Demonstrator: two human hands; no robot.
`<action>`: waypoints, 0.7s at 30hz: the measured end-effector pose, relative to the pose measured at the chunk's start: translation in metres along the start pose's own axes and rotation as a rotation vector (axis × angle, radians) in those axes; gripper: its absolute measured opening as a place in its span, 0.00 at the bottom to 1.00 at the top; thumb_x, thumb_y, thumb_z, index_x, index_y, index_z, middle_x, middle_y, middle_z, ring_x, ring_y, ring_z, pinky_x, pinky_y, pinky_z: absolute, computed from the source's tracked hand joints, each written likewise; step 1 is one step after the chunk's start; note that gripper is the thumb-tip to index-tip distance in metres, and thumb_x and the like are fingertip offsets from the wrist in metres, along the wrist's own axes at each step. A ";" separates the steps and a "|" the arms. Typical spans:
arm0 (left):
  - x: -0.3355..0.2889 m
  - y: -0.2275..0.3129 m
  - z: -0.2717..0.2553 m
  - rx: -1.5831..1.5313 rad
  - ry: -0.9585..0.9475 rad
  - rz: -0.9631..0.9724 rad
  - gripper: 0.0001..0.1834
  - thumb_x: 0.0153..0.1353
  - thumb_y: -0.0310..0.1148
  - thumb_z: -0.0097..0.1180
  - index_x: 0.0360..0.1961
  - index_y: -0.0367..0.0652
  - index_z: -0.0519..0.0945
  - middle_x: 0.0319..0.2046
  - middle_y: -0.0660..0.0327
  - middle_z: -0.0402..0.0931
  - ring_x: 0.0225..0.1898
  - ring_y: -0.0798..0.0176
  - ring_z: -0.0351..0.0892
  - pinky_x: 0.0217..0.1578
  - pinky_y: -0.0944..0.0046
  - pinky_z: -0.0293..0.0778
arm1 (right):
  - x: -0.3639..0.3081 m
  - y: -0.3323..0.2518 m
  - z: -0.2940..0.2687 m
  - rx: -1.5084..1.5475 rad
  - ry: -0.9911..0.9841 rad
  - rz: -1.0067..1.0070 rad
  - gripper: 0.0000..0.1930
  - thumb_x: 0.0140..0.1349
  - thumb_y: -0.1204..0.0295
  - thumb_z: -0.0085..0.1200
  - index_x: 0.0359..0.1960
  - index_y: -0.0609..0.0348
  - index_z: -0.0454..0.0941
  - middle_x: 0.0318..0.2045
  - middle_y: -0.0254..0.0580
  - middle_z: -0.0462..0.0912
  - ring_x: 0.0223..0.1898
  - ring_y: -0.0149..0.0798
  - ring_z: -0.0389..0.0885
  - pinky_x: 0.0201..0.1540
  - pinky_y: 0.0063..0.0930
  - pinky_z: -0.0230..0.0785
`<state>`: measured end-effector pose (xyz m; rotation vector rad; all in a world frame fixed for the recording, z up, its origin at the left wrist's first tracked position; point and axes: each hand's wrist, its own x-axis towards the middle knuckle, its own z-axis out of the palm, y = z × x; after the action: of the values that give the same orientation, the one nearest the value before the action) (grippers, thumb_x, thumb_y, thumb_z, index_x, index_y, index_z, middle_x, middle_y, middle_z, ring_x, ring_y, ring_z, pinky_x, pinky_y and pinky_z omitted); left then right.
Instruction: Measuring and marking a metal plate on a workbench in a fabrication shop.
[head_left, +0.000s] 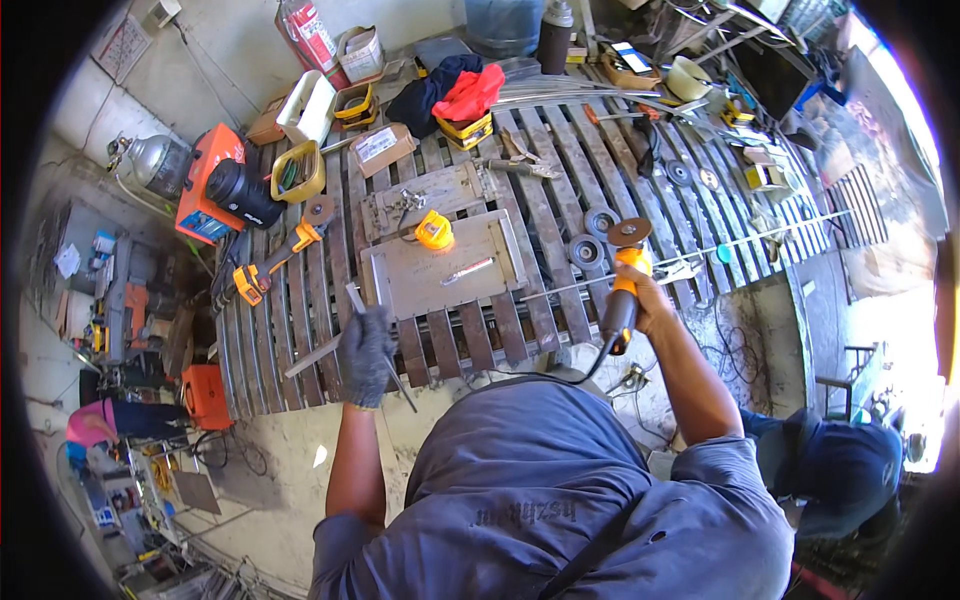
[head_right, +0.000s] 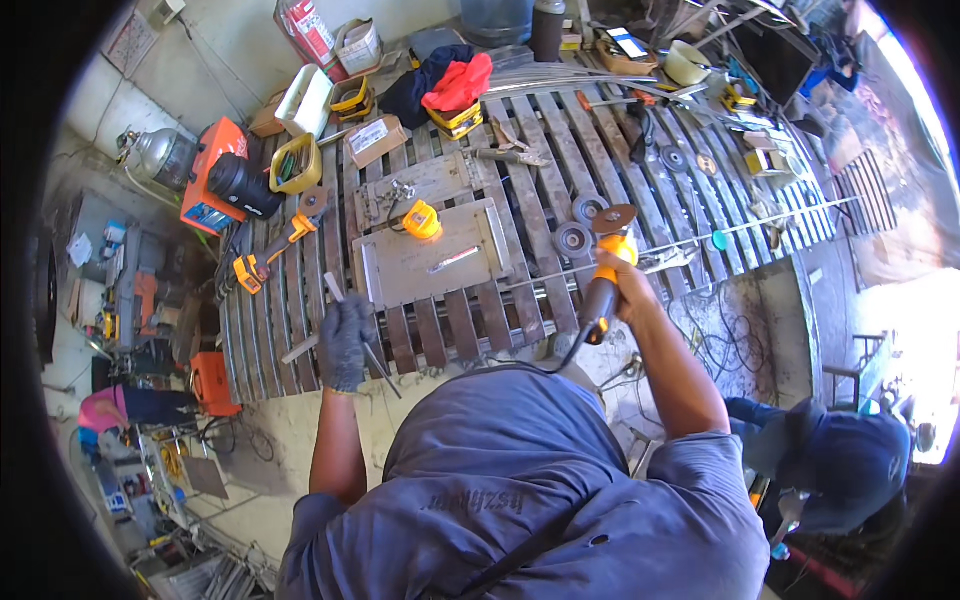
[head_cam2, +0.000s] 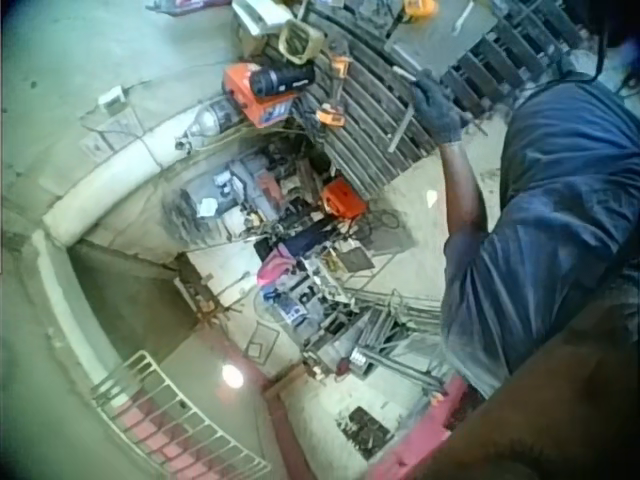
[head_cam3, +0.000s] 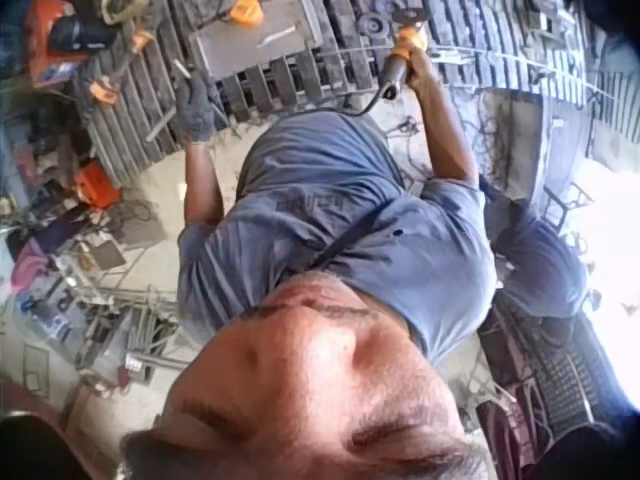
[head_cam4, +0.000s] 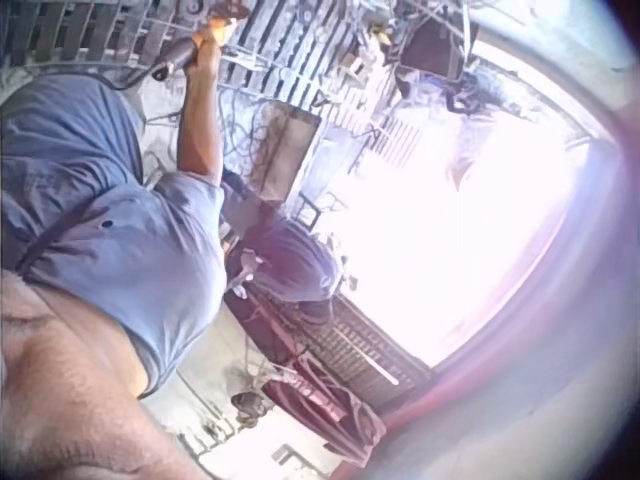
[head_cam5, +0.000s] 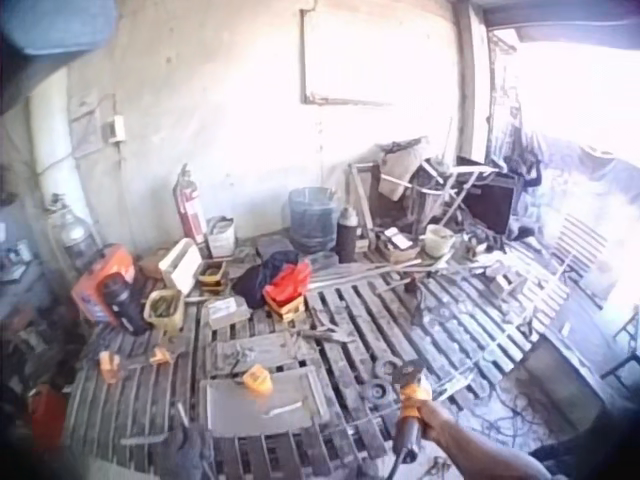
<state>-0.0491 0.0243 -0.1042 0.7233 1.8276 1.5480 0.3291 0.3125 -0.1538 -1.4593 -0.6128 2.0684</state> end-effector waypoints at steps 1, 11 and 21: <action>-0.003 -0.005 -0.004 -0.168 0.109 0.022 0.18 0.78 0.45 0.47 0.44 0.40 0.79 0.24 0.66 0.74 0.21 0.73 0.71 0.24 0.69 0.72 | 0.019 -0.008 -0.017 -0.010 -0.008 0.000 0.24 0.58 0.61 0.71 0.47 0.57 0.71 0.29 0.40 0.79 0.26 0.41 0.82 0.29 0.39 0.81; -0.028 -0.007 0.009 -0.274 0.489 0.115 0.18 0.75 0.46 0.53 0.43 0.38 0.79 0.24 0.66 0.74 0.22 0.70 0.73 0.24 0.67 0.71 | 0.139 -0.111 -0.070 -0.611 0.088 -0.014 0.14 0.46 0.77 0.68 0.36 0.64 0.81 0.26 0.42 0.82 0.26 0.38 0.82 0.28 0.36 0.77; -0.060 0.011 0.003 0.032 0.931 0.075 0.21 0.74 0.48 0.53 0.45 0.37 0.82 0.35 0.58 0.82 0.35 0.60 0.85 0.37 0.59 0.84 | 0.202 -0.135 -0.082 -1.570 0.328 -0.428 0.32 0.40 0.54 0.66 0.44 0.67 0.83 0.44 0.62 0.87 0.48 0.57 0.86 0.52 0.45 0.78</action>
<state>-0.0080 -0.0173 -0.0871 0.0364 2.4742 2.1121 0.3734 0.5508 -0.2367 -1.9665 -2.3907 0.7285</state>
